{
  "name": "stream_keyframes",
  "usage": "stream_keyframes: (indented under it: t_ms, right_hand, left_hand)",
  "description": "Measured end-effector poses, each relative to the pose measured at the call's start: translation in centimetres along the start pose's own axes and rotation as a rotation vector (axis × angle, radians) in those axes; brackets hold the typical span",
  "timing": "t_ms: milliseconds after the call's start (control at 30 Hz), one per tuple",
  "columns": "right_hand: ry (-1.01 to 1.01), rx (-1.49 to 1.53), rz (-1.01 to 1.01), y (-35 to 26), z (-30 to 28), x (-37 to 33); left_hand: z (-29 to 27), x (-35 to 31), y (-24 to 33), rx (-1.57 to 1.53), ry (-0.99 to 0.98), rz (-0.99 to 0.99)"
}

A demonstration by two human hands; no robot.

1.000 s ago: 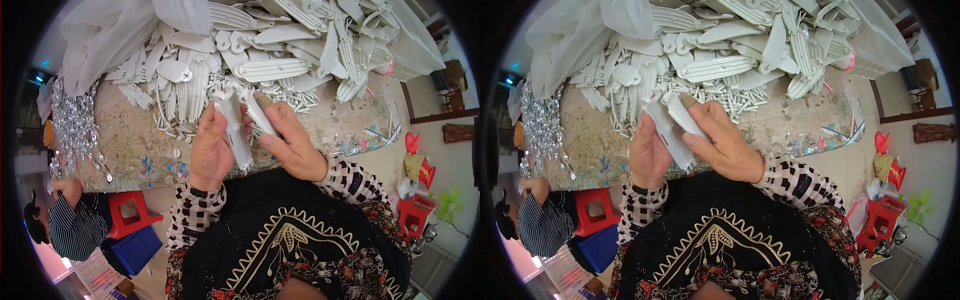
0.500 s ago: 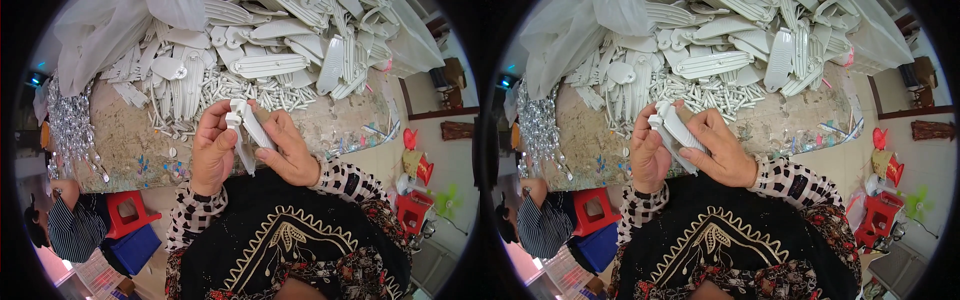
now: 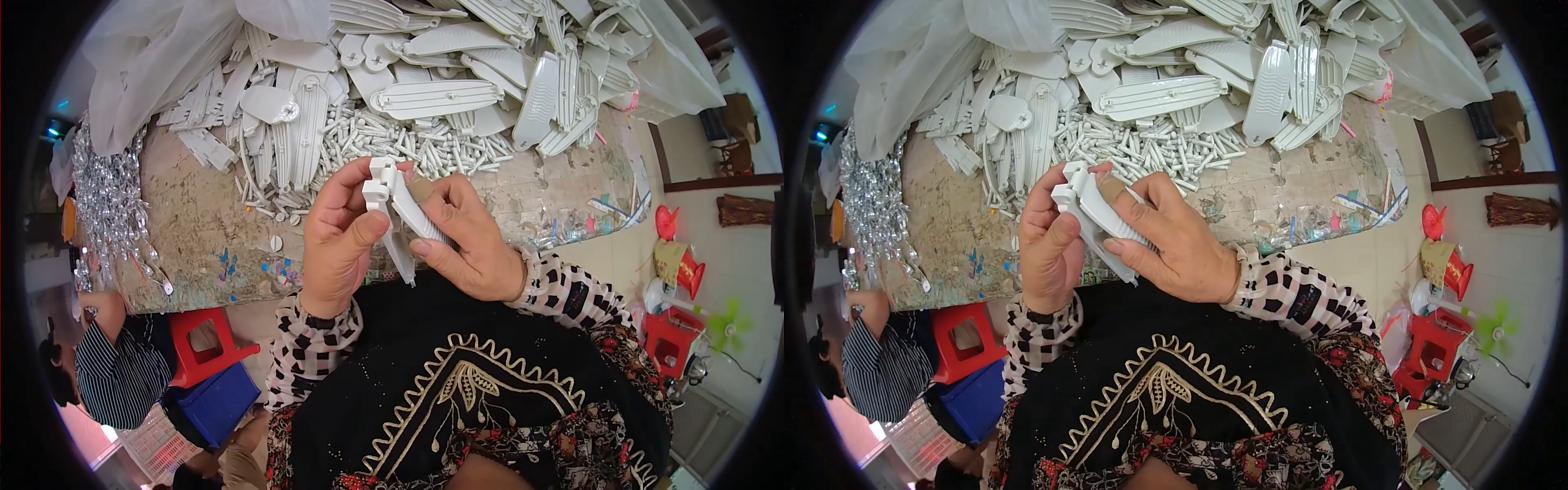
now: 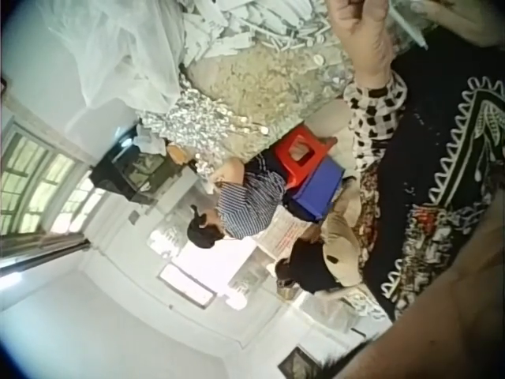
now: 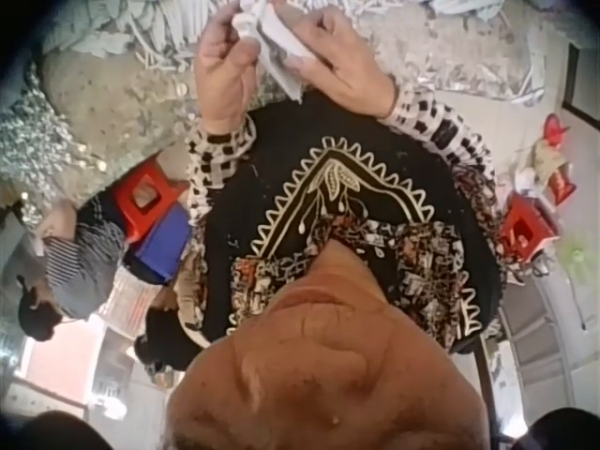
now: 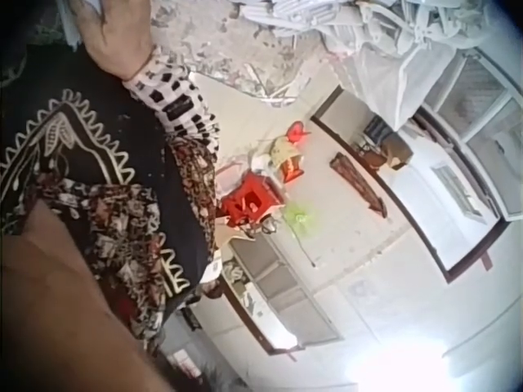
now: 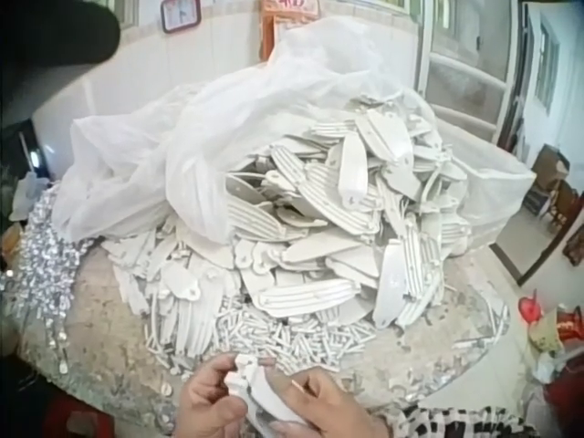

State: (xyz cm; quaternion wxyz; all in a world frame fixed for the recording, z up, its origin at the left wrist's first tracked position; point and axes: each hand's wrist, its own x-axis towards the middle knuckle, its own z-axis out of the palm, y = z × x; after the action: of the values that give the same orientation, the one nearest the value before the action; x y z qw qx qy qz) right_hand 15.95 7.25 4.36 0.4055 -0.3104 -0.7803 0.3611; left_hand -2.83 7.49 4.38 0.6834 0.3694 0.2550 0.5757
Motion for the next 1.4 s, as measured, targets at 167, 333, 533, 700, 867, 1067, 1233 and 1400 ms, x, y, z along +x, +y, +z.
stream_keyframes:
  t_ms: [167,333,533,700,867,1067,1233,1400]
  right_hand:
    - [-0.082,0.053,0.126,-0.3,-0.2,0.1]
    - [-0.054,0.013,0.179,0.2,0.3,0.3]
    - [0.001,-0.125,0.195,0.4,0.6,-0.1]
    - [0.146,-0.19,0.008,1.1,-3.2,0.9]
    - [-0.189,-0.136,-0.054,1.0,-5.4,0.9]
    - [-0.207,-0.088,0.06,1.6,-6.2,-2.8]
    - [-0.191,0.088,0.359,3.8,-5.7,-4.9]
    - [-0.065,0.175,0.508,7.6,-5.5,-4.6]
  left_hand:
    - [-0.1,0.1,-0.4,0.04,0.006,-0.033]
    - [0.5,0.7,-1.3,0.067,0.086,-0.038]
    - [1.3,0.3,-2.5,0.293,0.066,-0.037]
    - [0.9,0.4,-1.4,0.377,-0.028,-0.123]
    - [0.6,-0.6,-2.6,0.678,-0.272,-0.211]
    - [0.3,-1.5,-4.2,1.003,-0.432,-0.145]
    - [-0.4,-2.0,-5.8,1.144,-0.468,-0.183]
    - [-0.9,-2.1,-5.2,1.311,-0.314,-0.246]
